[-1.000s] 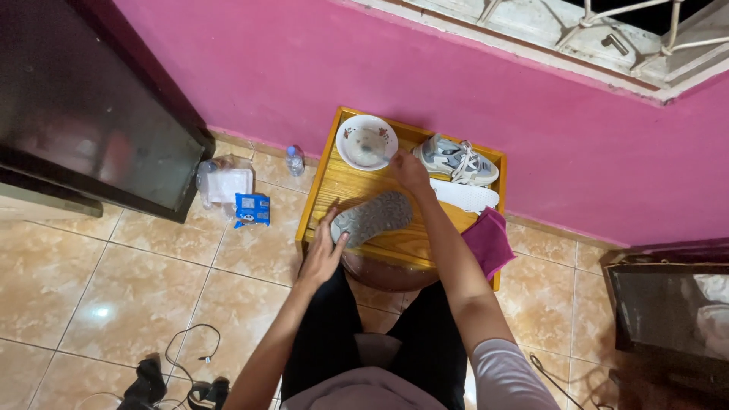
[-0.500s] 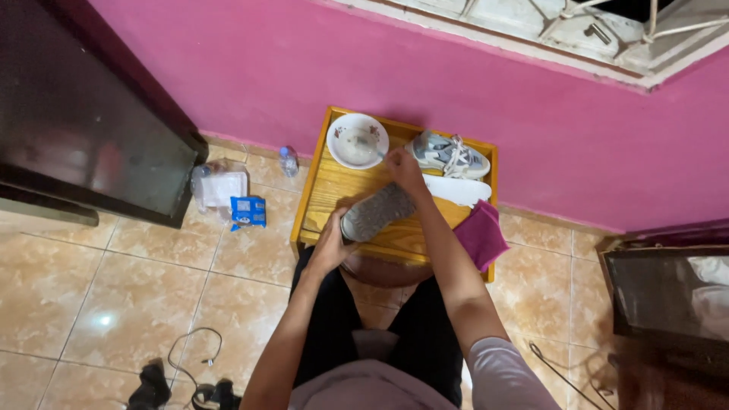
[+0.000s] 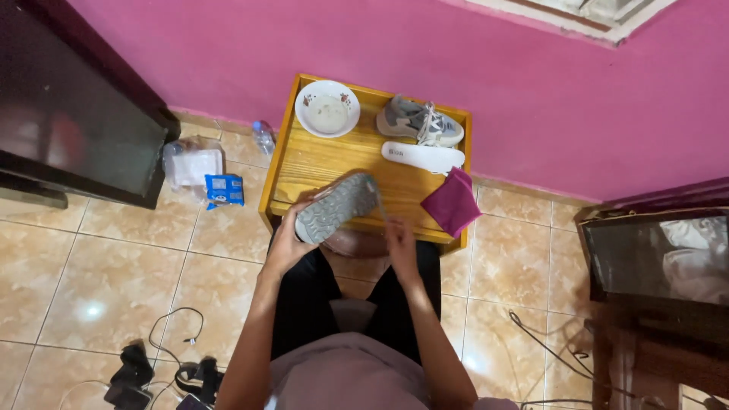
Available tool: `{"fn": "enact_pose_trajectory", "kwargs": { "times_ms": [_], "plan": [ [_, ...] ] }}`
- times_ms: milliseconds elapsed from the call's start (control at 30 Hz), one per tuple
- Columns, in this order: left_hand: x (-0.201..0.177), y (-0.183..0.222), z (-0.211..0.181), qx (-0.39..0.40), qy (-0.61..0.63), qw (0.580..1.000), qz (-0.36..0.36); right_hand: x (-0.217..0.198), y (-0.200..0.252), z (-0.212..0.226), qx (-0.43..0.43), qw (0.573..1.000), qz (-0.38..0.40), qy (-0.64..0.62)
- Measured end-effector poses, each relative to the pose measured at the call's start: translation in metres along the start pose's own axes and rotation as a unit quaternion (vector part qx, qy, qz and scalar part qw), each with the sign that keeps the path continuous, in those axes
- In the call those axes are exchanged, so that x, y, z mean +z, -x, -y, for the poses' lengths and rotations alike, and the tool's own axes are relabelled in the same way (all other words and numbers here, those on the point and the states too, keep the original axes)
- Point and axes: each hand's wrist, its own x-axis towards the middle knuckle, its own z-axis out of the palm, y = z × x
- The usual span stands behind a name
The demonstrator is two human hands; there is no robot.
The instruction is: Cleaning the sole of a sneaker using a cloth, a scrub brush, and cleaning solution from a bowl.
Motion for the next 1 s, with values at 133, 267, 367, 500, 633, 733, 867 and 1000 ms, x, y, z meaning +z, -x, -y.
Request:
{"fn": "enact_pose_trajectory", "kwargs": {
  "times_ms": [133,267,367,500,633,733,867,1000],
  "plan": [
    [0.003,0.011,-0.009,-0.008,-0.032,0.999,-0.001,0.014,0.023,0.022,-0.114,0.988,0.015,0.104],
    [0.003,0.004,-0.011,-0.004,-0.058,0.998,-0.008,0.038,0.065,0.041,-0.139,0.97,0.063,0.191],
    [0.007,0.012,-0.011,-0.02,-0.061,0.998,-0.001,0.016,0.035,0.015,-0.129,0.965,0.023,0.226],
    [0.004,0.011,-0.019,-0.006,-0.073,0.997,0.005,0.039,0.033,0.04,-0.208,0.948,-0.064,0.234],
    [0.004,0.012,-0.017,-0.015,-0.077,0.997,0.003,0.038,0.051,0.045,-0.159,0.965,-0.021,0.209],
    [0.007,0.01,-0.005,-0.013,-0.079,0.997,0.01,0.035,0.022,0.043,-0.157,0.959,-0.058,0.227],
    [0.005,0.011,-0.011,-0.025,-0.09,0.996,0.012,0.048,0.06,0.066,-0.142,0.949,-0.031,0.28],
    [0.007,0.005,-0.008,-0.034,-0.071,0.997,0.013,0.032,0.018,0.034,-0.107,0.966,-0.039,0.23]
  ]
}}
